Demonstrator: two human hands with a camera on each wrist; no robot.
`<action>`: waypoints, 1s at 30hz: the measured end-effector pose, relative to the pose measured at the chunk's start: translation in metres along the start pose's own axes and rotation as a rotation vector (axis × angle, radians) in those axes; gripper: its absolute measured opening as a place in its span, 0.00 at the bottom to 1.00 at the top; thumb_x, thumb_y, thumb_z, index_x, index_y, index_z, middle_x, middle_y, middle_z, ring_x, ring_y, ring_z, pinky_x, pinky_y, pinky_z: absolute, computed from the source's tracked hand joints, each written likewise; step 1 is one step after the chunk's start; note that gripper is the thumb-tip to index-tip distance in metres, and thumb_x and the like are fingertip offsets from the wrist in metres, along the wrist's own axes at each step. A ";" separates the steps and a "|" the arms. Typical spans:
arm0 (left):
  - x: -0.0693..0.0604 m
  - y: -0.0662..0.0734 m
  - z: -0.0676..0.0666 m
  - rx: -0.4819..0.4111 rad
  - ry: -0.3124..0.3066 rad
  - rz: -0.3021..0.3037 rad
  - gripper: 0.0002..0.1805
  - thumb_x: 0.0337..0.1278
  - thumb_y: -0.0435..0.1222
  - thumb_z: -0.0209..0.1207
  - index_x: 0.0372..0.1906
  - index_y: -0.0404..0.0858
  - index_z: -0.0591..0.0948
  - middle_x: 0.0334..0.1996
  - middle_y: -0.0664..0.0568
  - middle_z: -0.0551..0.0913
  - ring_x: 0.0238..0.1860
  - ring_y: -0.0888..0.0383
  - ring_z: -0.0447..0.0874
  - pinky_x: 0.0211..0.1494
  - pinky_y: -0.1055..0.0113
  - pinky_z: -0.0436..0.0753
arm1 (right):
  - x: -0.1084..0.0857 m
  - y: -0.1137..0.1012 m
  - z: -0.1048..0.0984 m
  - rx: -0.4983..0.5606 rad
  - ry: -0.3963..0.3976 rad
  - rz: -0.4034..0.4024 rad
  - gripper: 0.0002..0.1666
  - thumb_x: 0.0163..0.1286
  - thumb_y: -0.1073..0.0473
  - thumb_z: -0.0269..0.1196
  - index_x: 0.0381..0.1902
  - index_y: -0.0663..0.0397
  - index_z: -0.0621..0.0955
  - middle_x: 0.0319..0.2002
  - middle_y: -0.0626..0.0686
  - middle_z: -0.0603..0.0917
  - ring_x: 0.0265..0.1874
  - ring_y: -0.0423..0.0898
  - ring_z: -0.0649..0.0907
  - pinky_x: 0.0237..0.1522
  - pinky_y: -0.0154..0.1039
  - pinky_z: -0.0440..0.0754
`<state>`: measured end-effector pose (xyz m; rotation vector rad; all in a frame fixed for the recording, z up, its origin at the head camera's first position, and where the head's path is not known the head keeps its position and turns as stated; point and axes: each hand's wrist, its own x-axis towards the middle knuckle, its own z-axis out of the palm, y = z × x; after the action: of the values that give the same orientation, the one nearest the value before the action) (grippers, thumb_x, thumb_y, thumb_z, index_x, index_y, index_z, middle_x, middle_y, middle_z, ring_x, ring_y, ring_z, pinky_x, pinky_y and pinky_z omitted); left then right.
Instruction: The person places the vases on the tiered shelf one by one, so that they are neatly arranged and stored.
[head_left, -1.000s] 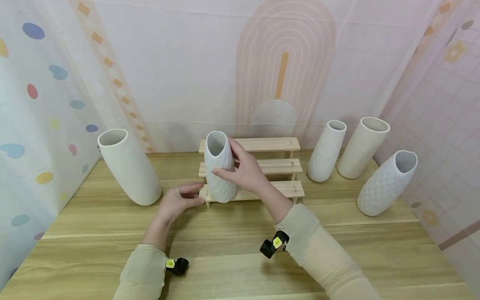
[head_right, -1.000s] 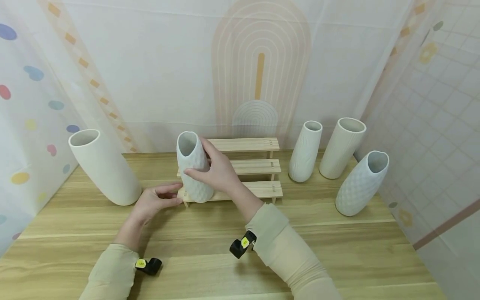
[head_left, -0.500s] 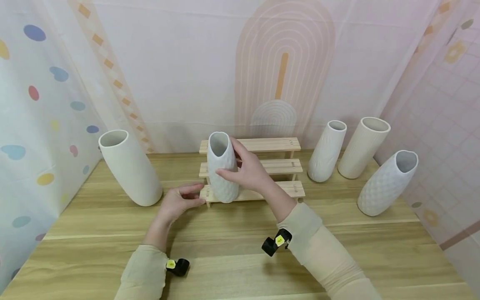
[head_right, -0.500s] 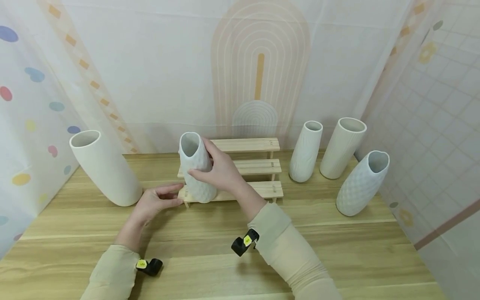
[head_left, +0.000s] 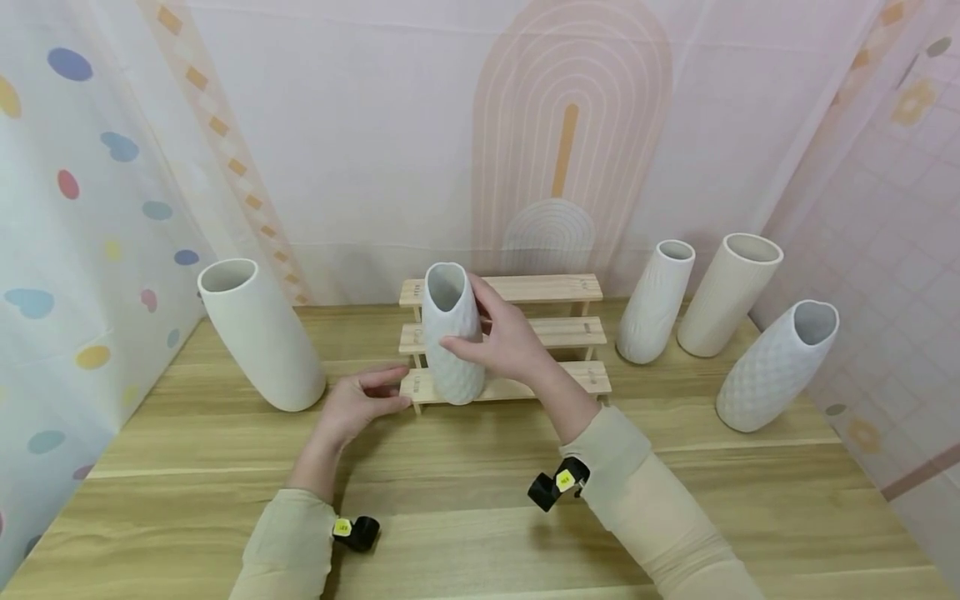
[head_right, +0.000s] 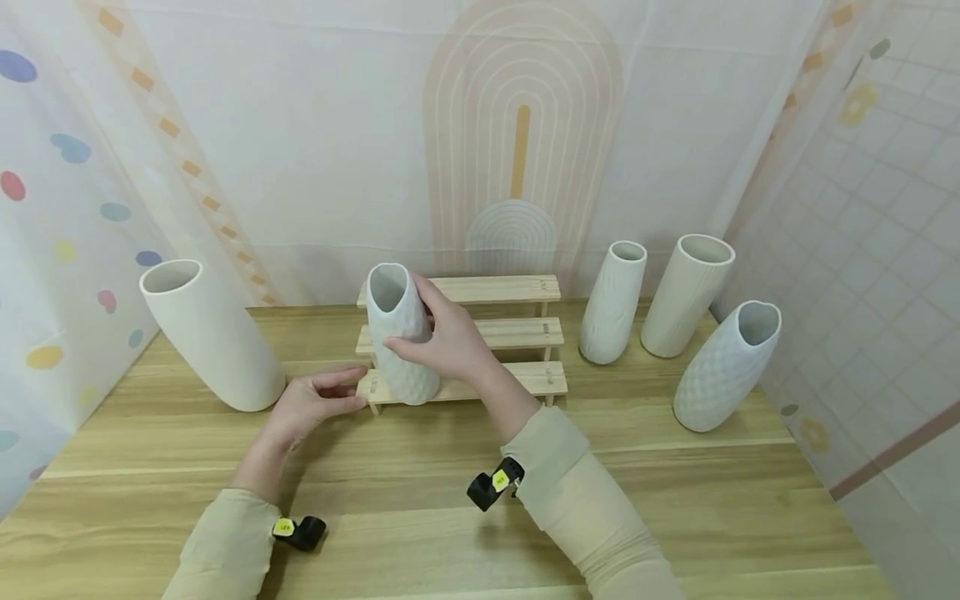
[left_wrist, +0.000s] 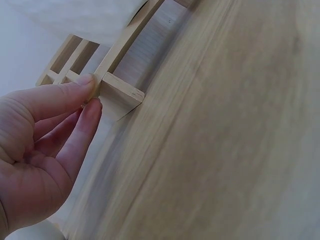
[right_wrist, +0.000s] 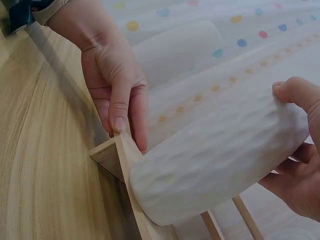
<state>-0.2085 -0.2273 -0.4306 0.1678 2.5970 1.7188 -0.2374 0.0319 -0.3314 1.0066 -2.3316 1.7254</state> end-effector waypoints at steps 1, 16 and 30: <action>0.000 0.001 0.000 -0.001 0.004 0.002 0.27 0.51 0.32 0.73 0.59 0.33 0.81 0.63 0.41 0.77 0.48 0.52 0.82 0.43 0.74 0.81 | 0.000 0.000 0.000 0.001 -0.001 -0.001 0.47 0.61 0.61 0.72 0.74 0.47 0.63 0.59 0.52 0.76 0.58 0.49 0.78 0.57 0.51 0.77; 0.000 0.001 0.000 -0.076 0.000 0.006 0.28 0.51 0.29 0.72 0.59 0.29 0.80 0.63 0.38 0.76 0.46 0.56 0.82 0.43 0.74 0.81 | -0.024 0.009 -0.018 0.063 0.002 0.071 0.51 0.62 0.62 0.72 0.78 0.45 0.59 0.67 0.53 0.73 0.65 0.49 0.73 0.67 0.50 0.68; -0.002 0.003 0.001 -0.071 0.000 0.005 0.28 0.50 0.28 0.72 0.59 0.29 0.80 0.63 0.37 0.76 0.44 0.62 0.82 0.43 0.75 0.81 | -0.093 0.032 -0.075 -0.001 0.044 0.082 0.48 0.64 0.71 0.68 0.77 0.50 0.60 0.66 0.59 0.74 0.67 0.54 0.71 0.70 0.51 0.63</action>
<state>-0.2067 -0.2258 -0.4281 0.1730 2.5326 1.8100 -0.2056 0.1446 -0.3696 0.8749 -2.3783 1.7559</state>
